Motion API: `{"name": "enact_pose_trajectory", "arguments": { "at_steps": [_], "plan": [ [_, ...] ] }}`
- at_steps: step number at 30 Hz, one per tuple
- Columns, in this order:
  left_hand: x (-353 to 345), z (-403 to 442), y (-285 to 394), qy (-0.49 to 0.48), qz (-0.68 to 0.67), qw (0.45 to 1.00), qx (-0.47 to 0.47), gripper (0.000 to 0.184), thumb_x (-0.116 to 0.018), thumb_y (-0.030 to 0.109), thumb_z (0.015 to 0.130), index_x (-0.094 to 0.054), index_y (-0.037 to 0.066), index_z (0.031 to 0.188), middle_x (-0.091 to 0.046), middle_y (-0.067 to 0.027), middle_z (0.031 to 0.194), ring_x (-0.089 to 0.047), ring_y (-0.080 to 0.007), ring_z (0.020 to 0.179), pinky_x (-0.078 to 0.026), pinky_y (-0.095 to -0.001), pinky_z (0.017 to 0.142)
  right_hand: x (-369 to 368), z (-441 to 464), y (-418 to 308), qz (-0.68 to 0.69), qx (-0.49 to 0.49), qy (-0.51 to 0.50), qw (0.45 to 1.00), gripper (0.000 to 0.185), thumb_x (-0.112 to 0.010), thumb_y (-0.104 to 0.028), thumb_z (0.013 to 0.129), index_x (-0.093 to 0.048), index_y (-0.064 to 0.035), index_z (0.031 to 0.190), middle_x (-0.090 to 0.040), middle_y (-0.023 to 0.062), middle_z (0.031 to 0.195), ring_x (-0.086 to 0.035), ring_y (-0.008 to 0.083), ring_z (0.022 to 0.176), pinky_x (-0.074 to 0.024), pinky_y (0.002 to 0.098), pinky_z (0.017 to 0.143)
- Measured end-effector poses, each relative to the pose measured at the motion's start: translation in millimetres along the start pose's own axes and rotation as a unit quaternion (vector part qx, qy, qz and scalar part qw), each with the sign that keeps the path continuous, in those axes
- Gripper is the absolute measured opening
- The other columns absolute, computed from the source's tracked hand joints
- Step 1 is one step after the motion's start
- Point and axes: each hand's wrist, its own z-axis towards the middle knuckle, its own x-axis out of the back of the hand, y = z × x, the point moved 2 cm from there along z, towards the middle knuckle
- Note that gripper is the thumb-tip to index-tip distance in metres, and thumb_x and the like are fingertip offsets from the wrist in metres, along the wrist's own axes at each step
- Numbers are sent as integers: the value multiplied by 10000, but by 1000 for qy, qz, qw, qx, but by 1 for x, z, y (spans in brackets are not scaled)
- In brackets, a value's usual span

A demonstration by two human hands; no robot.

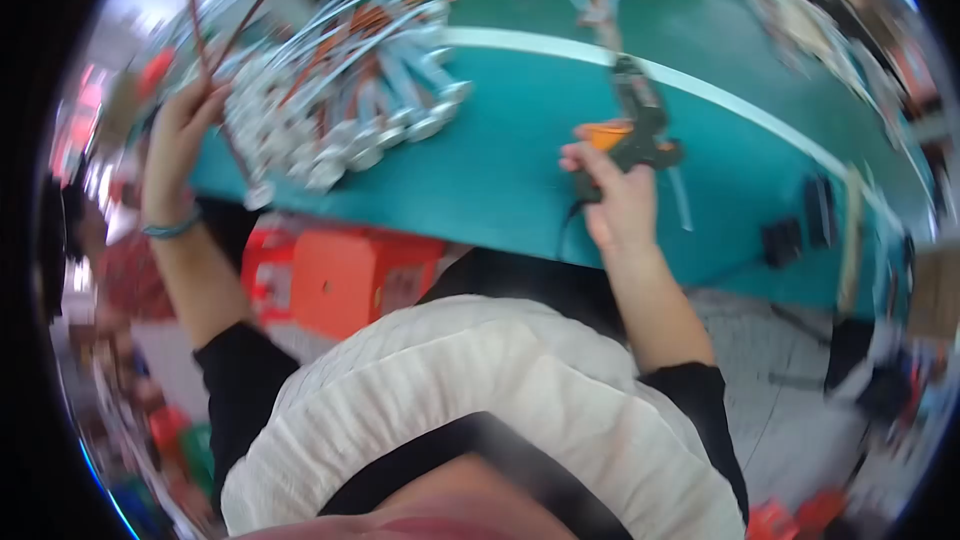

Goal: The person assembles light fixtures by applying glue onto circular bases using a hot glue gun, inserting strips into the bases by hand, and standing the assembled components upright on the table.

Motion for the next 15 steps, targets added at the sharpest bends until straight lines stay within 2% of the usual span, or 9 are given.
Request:
{"name": "enact_pose_trajectory", "arguments": {
  "at_steps": [2,4,6,9,10,11,12,14,15],
  "plan": [
    [-5,59,-8,-102,91,990,-15,244,-603,204,905,-603,-36,858,-545,-40,671,-519,-118,647,-405,-306,583,20,-12,-10,-19,22,36,999,347,-682,33,801,-501,-16,1092,-614,138,1005,-649,222,818,-550,346,718],
    [-28,121,-49,-99,151,983,-38,279,-603,234,895,-628,-40,852,-591,-134,660,-581,-205,628,-431,-353,581,36,-24,-19,-14,35,39,998,392,-693,43,786,-486,-12,1115,-618,143,1005,-645,223,820,-546,345,723],
    [-58,189,-129,-159,199,967,8,343,-619,298,875,-637,-36,946,-635,-175,730,-644,-263,698,-461,-403,604,51,-35,-24,3,49,52,997,379,-681,43,805,-482,6,1125,-622,143,984,-644,203,821,-544,329,717],
    [-91,221,-154,-156,318,933,-61,408,-663,361,837,-630,-20,980,-657,-215,811,-637,-403,807,-474,-463,701,81,-54,-28,-9,55,70,996,299,-684,-34,838,-519,-1,1085,-622,112,971,-637,170,806,-538,305,711],
    [-93,234,-179,-124,310,939,-79,397,-650,352,850,-621,-30,958,-646,-224,819,-629,-405,815,-474,-473,724,88,-63,-34,-5,47,96,994,268,-679,-49,847,-531,-9,1067,-622,101,967,-635,164,801,-536,304,712],
    [-92,222,-135,-99,342,932,-64,358,-612,308,881,-612,-46,933,-643,-249,854,-617,-411,834,-473,-471,743,98,-71,-38,-10,60,104,993,252,-675,-64,855,-534,-18,1059,-623,98,967,-632,159,793,-530,303,707],
    [-88,224,-124,-119,355,925,-72,337,-544,275,937,-598,-48,1015,-649,-228,969,-621,-365,894,-472,-461,758,110,-78,-37,-15,70,112,991,235,-670,-80,862,-538,-27,1050,-623,94,966,-629,154,785,-524,302,702],
    [-80,235,-131,4,162,975,-152,362,-473,281,989,-561,-35,1144,-627,-189,1066,-609,-301,929,-478,-435,767,128,-96,-46,-32,86,135,987,215,-662,-121,876,-543,-46,1039,-626,92,966,-622,145,764,-506,293,683],
    [-73,224,-97,23,140,975,-173,385,-444,305,1004,-544,-21,1182,-610,-156,1062,-592,-258,935,-475,-404,794,136,-100,-49,-44,90,153,983,212,-658,-146,883,-545,-55,1037,-628,93,966,-618,141,751,-493,286,670]
  ]
}}
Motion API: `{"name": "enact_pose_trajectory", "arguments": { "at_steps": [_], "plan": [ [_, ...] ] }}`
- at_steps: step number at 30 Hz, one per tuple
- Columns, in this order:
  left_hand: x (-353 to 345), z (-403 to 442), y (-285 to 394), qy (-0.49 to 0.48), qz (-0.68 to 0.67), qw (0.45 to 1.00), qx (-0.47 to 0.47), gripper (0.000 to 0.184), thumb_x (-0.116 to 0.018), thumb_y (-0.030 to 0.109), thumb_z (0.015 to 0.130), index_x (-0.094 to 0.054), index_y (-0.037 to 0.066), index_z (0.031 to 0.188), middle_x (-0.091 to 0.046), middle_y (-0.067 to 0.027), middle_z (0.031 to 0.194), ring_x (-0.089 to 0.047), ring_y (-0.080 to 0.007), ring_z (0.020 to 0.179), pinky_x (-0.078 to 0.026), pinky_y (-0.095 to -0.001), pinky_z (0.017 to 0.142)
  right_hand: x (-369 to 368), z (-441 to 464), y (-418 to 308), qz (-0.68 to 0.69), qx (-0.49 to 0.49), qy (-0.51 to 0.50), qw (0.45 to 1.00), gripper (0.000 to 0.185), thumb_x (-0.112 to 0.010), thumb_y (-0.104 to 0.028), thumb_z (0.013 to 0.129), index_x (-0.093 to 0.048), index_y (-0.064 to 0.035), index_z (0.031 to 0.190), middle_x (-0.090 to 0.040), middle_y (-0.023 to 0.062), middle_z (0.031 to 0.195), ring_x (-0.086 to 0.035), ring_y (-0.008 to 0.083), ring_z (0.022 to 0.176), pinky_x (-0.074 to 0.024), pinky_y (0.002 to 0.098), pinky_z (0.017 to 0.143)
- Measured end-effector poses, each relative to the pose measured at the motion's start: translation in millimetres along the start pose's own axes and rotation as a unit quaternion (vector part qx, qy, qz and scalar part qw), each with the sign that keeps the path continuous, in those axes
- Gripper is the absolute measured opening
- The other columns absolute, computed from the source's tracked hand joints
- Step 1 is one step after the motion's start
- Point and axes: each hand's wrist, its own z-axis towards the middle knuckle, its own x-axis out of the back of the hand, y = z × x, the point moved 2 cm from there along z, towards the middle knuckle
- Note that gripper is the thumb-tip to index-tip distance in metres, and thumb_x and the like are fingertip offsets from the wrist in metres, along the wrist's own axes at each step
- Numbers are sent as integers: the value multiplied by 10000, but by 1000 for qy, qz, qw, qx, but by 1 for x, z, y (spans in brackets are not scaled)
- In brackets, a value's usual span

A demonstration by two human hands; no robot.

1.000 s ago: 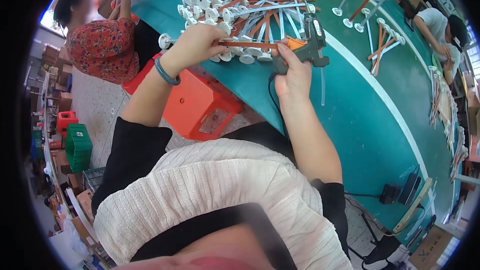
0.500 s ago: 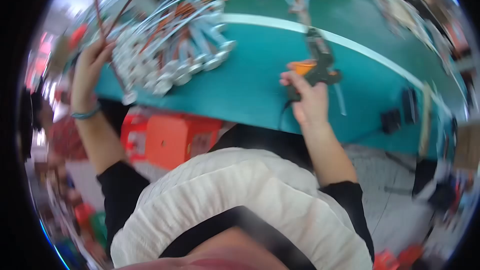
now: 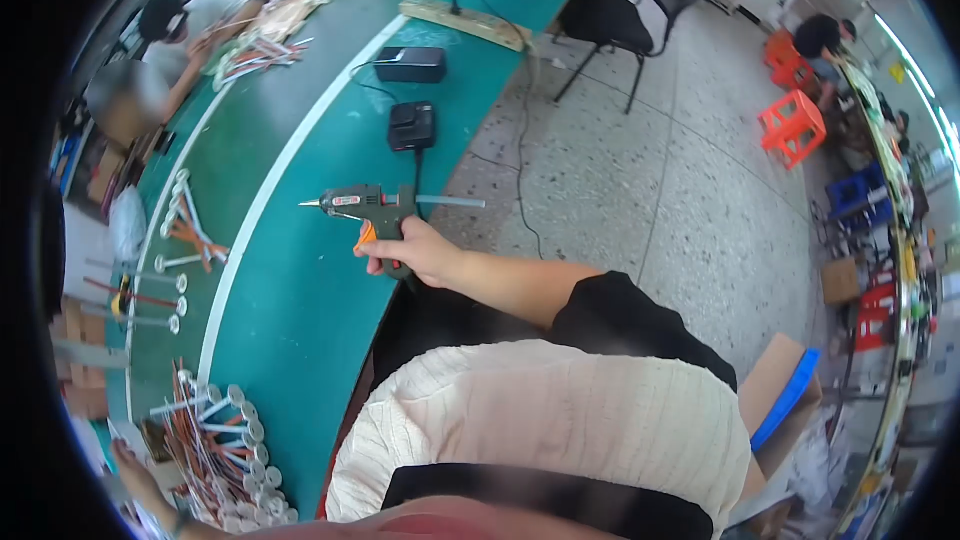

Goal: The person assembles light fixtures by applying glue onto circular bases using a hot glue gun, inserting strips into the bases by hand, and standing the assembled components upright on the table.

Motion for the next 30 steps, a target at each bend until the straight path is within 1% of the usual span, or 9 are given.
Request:
{"name": "enact_pose_trajectory", "arguments": {
  "at_steps": [4,7,8,10,11,12,15,18,30],
  "plan": [
    [42,-18,155,73,-270,957,81,382,-404,332,1021,-566,15,1161,-596,-71,1025,-543,-173,986,-433,-327,875,15,0,-18,-46,38,33,998,240,-577,-295,940,-560,-77,1041,-650,78,928,-579,113,652,-419,254,591],
    [-5,-42,265,23,-438,891,118,337,-406,317,1017,-574,29,1070,-554,-52,1033,-547,-158,962,-456,-313,838,17,5,-13,-77,34,51,995,275,-507,-280,966,-565,-18,1029,-642,113,895,-572,144,674,-457,296,669],
    [-33,-48,321,6,-574,817,46,335,-417,316,1014,-592,32,1028,-567,-73,1083,-581,-181,940,-482,-342,836,17,7,-7,-66,53,28,996,257,-486,-244,977,-547,-8,1054,-641,132,902,-575,153,677,-470,297,655],
    [-84,-54,370,-111,-544,832,10,375,-386,342,1027,-601,35,1014,-622,-71,948,-601,-185,868,-483,-334,838,4,6,-2,-34,30,9,999,203,-512,-185,967,-553,-6,1054,-639,142,960,-589,157,704,-477,285,651],
    [-110,-63,383,-142,-621,770,-42,350,-384,301,1032,-586,15,1024,-589,-107,1058,-610,-227,942,-485,-380,880,1,6,3,-36,22,2,999,215,-513,-194,969,-557,-4,1061,-633,136,968,-585,150,713,-477,281,646],
    [-130,-70,399,-137,-659,736,-67,332,-391,279,1034,-588,13,1010,-626,-76,951,-607,-183,869,-490,-335,835,0,3,9,-51,-2,-11,999,218,-520,-192,967,-560,-6,1074,-634,128,987,-583,143,718,-476,278,645],
    [-151,-84,425,-179,-565,800,-95,296,-399,220,1029,-593,-3,1038,-600,-82,1033,-594,-202,980,-476,-334,879,-1,1,6,-128,-25,-29,991,214,-509,-165,962,-563,-10,1100,-634,132,1038,-570,128,731,-474,273,647],
    [-153,-86,425,-157,-466,861,-127,203,-497,153,986,-617,-4,1031,-621,-85,987,-623,-195,921,-492,-312,831,-6,2,5,-180,-29,-53,982,208,-511,-128,950,-568,-14,1114,-634,139,1086,-561,118,733,-470,262,658],
    [-147,-96,439,-135,-430,889,-87,185,-740,107,800,-670,29,952,-687,-62,782,-673,-152,683,-531,-265,649,-10,-2,6,-258,-29,-83,962,198,-591,-112,918,-613,1,1079,-672,70,1012,-531,65,665,-402,209,548]
  ]
}}
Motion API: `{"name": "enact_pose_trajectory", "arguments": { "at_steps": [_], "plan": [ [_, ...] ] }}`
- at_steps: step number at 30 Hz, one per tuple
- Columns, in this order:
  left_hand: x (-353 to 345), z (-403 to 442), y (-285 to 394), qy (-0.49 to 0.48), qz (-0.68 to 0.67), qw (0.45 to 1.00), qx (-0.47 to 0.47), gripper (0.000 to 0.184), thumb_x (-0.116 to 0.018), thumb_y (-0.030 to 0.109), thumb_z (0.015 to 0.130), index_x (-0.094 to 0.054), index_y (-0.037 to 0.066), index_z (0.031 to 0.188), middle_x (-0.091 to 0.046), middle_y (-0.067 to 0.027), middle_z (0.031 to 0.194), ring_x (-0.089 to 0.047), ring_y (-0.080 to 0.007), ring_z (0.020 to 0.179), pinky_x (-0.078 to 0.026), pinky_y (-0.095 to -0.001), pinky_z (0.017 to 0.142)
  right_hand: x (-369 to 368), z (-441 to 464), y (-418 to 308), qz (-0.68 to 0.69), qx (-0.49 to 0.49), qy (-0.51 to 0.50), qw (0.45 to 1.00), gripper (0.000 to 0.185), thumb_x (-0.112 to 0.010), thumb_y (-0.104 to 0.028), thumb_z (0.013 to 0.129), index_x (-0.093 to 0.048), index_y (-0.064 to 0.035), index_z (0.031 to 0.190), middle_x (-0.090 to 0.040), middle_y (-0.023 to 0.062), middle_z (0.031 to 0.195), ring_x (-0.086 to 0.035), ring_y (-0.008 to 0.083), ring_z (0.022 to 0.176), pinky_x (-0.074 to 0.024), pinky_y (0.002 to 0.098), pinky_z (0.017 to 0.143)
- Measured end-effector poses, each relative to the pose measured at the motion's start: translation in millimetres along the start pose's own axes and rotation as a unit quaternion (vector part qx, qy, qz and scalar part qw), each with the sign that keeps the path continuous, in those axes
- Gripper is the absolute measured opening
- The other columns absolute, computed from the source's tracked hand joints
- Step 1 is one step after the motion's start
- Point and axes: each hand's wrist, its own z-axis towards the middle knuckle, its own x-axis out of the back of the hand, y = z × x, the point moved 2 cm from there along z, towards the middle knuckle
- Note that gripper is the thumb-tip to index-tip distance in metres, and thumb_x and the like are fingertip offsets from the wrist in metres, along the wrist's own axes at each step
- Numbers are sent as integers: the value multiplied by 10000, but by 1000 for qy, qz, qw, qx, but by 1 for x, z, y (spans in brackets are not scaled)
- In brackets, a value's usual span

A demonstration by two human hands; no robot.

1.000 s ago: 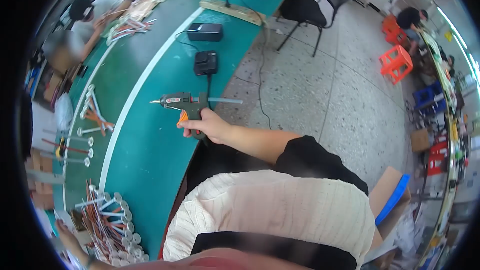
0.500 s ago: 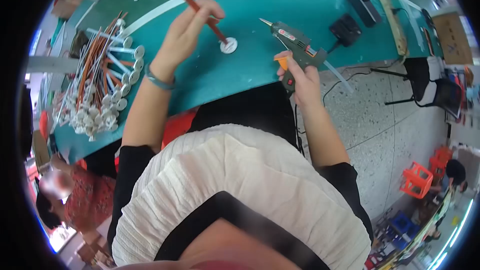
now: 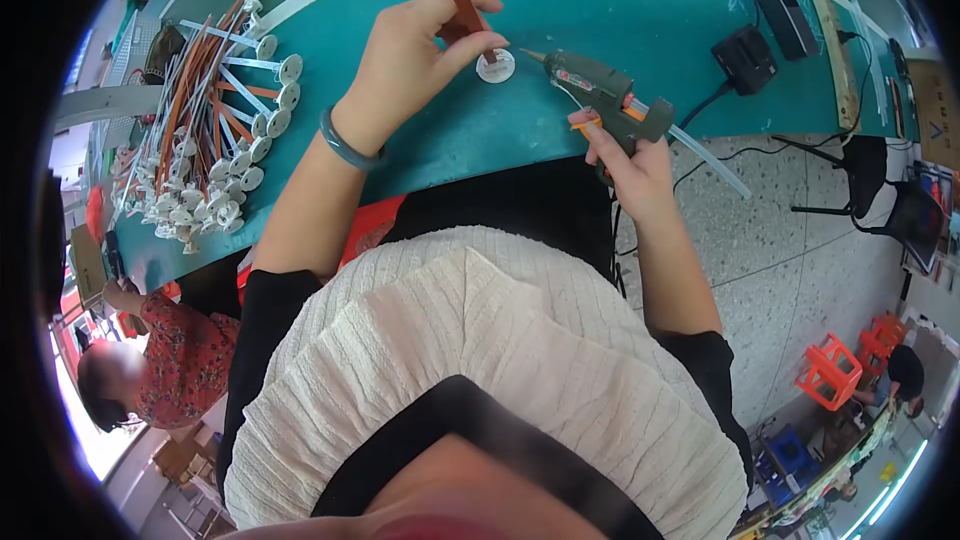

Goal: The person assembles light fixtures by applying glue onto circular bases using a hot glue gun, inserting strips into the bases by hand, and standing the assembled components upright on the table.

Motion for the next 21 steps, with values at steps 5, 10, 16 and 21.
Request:
{"name": "enact_pose_trajectory", "arguments": {
  "at_steps": [5,10,16,21],
  "plan": [
    [-7,3,-2,-30,22,999,-10,177,-761,129,782,-669,27,894,-692,-69,769,-692,-157,698,-534,-261,638,6,-5,-3,-29,-23,-24,999,217,-588,-101,916,-607,4,1105,-675,78,995,-529,67,658,-422,213,565],
    [-7,1,-7,3,41,999,-35,199,-773,147,772,-673,25,892,-698,-69,774,-694,-158,692,-537,-261,639,1,-3,-6,-45,-36,-22,998,226,-605,-110,906,-614,5,1100,-675,68,978,-529,67,663,-438,219,579],
    [-9,-4,-12,20,21,999,-33,191,-769,161,771,-663,37,870,-678,-71,758,-667,-180,660,-522,-275,611,-7,2,-7,-75,-45,-22,996,227,-636,-132,894,-633,12,1070,-659,43,919,-550,77,692,-456,227,594],
    [-15,-3,-11,44,6,997,-57,209,-754,199,776,-619,49,827,-626,-86,696,-614,-223,600,-484,-307,553,-7,4,-1,-85,-32,-22,996,229,-662,-161,887,-643,10,1038,-639,32,864,-553,77,681,-457,231,582]
  ]
}}
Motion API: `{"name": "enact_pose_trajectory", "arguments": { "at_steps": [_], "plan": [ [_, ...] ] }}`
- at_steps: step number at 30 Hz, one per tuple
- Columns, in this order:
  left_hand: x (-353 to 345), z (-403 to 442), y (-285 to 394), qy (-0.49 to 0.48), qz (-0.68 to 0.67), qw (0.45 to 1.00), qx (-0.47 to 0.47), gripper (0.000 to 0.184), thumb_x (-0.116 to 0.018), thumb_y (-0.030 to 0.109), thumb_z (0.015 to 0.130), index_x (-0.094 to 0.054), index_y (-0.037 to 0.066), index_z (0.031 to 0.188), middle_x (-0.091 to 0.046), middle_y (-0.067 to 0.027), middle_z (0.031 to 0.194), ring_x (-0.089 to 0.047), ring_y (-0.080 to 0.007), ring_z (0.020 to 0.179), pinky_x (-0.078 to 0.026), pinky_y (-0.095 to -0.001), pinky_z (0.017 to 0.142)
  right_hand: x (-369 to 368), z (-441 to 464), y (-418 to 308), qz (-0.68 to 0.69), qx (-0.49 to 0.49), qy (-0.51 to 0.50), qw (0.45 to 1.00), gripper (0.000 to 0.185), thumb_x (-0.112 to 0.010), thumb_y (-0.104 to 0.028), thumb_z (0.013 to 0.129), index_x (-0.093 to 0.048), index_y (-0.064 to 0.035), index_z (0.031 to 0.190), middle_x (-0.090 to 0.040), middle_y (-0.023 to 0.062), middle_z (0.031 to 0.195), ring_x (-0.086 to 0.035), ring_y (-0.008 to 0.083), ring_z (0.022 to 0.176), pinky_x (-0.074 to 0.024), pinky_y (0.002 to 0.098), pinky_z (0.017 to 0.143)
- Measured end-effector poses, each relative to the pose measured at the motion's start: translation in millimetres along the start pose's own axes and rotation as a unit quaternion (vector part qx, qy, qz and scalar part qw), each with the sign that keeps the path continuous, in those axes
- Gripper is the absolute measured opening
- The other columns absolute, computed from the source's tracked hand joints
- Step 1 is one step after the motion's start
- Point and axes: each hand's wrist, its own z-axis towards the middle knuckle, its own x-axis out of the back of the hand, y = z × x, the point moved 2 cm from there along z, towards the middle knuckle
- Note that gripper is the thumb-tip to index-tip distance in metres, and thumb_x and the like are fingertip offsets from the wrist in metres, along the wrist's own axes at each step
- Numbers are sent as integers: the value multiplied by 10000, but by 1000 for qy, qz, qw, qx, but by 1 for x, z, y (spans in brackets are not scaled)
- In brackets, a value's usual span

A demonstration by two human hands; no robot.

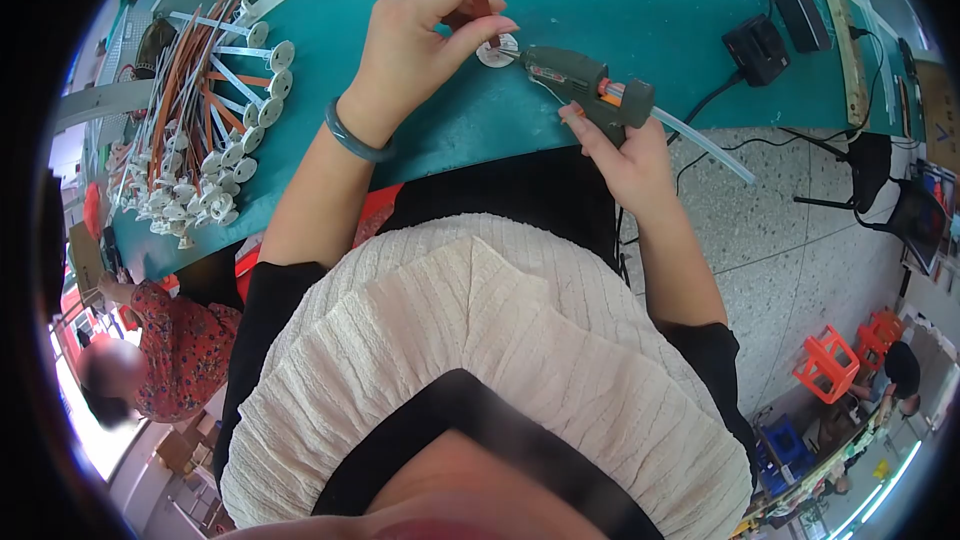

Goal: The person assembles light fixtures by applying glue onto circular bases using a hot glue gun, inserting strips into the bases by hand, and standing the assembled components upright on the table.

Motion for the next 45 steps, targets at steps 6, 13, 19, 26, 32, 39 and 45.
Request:
{"name": "enact_pose_trajectory", "arguments": {
  "at_steps": [6,13,19,26,32,39,45],
  "plan": [
    [-2,-3,1,-2,1,1000,16,211,-757,210,776,-642,35,805,-623,-83,710,-610,-209,596,-479,-295,551,0,-1,-1,-6,2,8,1000,236,-671,-171,884,-640,10,1030,-636,30,849,-550,76,662,-453,232,572],
    [-1,-8,6,-6,-13,998,54,202,-772,197,778,-679,21,815,-687,-80,781,-655,-174,669,-509,-258,601,-1,-1,0,-3,4,8,1000,241,-670,-163,881,-641,12,1045,-647,37,883,-545,73,670,-448,225,588],
    [-3,-11,1,-11,28,999,29,188,-763,185,788,-671,21,793,-677,-82,764,-643,-181,647,-494,-260,582,-1,-1,1,-11,-3,12,1000,257,-688,-179,873,-644,10,1041,-645,34,864,-551,77,668,-452,229,579],
    [-3,-11,-4,-13,10,1000,25,165,-752,162,798,-669,19,784,-681,-72,763,-646,-176,651,-500,-255,593,-4,0,-2,-25,-10,23,999,251,-691,-194,873,-650,2,1023,-628,21,807,-548,74,650,-451,232,570],
    [0,-14,-5,-17,9,999,40,143,-745,150,805,-687,19,809,-690,-71,777,-665,-164,681,-518,-254,619,-5,0,-3,-62,-10,11,998,199,-627,-125,907,-638,10,1053,-682,34,953,-526,55,661,-441,211,583],
    [0,-11,-6,-28,-5,999,30,146,-740,148,811,-688,13,839,-683,-79,770,-668,-158,681,-517,-254,615,-6,0,-2,-66,9,24,998,186,-673,-146,872,-624,-1,978,-602,13,757,-542,86,651,-435,248,594],
    [0,-6,-5,-39,-11,998,39,183,-746,156,804,-652,0,784,-678,-90,761,-659,-167,652,-509,-259,598,-6,2,2,-83,33,38,995,177,-678,-123,860,-612,7,960,-607,39,790,-559,126,731,-451,286,673]
  ]
}}
